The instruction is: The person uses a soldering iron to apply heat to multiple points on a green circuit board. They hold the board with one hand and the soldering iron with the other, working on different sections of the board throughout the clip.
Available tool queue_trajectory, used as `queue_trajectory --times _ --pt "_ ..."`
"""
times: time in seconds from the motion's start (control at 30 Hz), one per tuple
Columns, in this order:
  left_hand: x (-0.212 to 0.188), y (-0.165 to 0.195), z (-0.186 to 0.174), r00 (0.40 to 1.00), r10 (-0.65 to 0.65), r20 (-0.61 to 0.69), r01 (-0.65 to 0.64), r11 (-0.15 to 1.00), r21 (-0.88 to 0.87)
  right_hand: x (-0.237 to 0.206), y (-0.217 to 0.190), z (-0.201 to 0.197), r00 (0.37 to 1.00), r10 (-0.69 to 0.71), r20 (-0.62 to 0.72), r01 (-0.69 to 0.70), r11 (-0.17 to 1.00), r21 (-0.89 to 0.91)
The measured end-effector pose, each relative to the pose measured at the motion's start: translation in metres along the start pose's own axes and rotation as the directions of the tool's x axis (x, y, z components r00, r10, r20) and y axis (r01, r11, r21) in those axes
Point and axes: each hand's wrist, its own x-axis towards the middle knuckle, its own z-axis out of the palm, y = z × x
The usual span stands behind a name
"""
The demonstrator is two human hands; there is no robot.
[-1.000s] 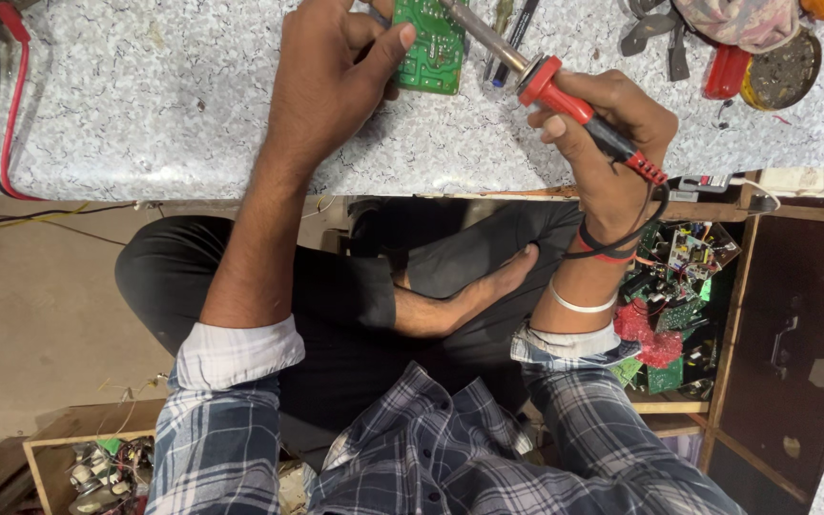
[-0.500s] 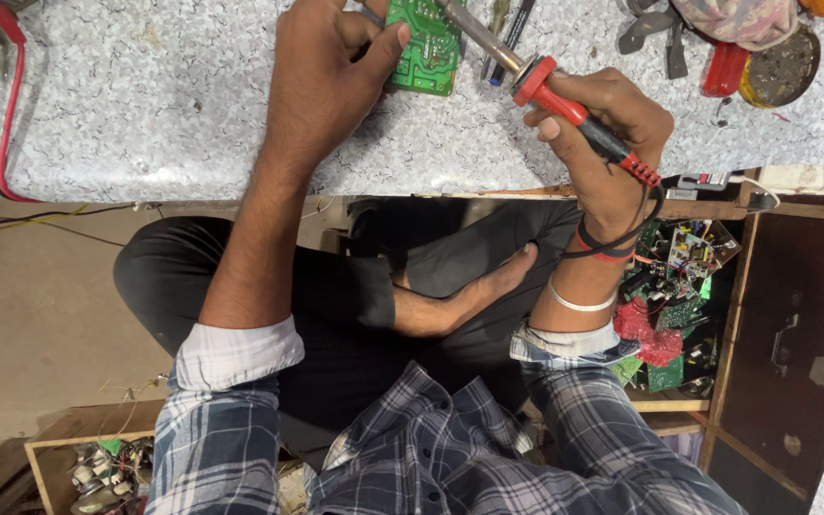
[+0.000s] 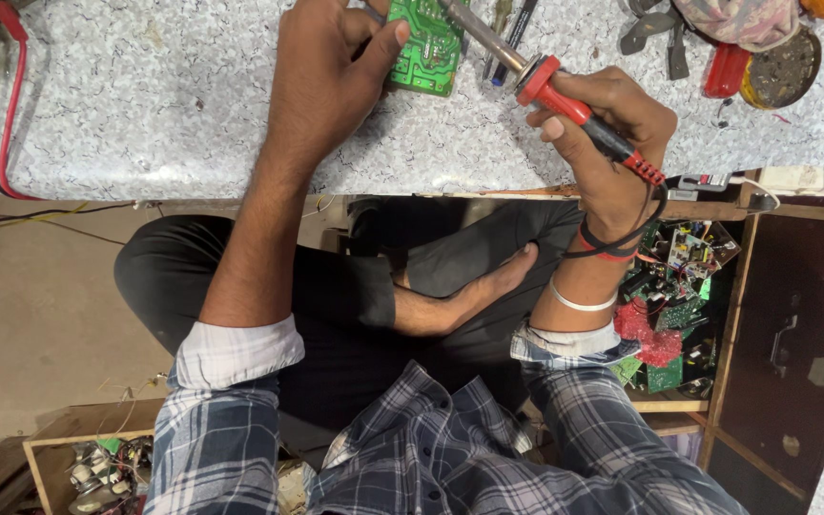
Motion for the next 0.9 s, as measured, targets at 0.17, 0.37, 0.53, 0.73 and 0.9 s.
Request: queue_trajectory --times 0.17,0.37,0.53,0.73,0.9 --pt "-0.001 -0.008 0.002 0.986 0.145 -0.087 -0.14 0.989 0.056 0.0 0.0 -0.003 1.0 -0.021 0.022 0.022 0.999 -0.023" --pt "0.001 -0.002 0.002 0.994 0.058 -0.093 -0.055 0.998 0.027 0.004 0.008 -0.004 0.993 -0.113 0.032 0.115 0.992 -0.043" --pt "0.003 0.004 0.0 0.998 0.027 -0.056 -0.032 0.996 -0.088 -0.001 0.008 -0.003 0.999 -0.009 -0.035 0.008 1.0 -0.019" --pt "0.002 0.006 0.001 0.999 -0.012 -0.046 0.014 0.999 0.04 -0.007 0.008 -0.001 0.992 0.064 -0.111 -0.045 0.986 0.161" --pt "0.002 0.008 -0.001 0.996 0.071 -0.062 -0.07 0.997 0.013 -0.007 0.011 -0.001 0.99 0.061 -0.124 -0.042 0.987 0.152"
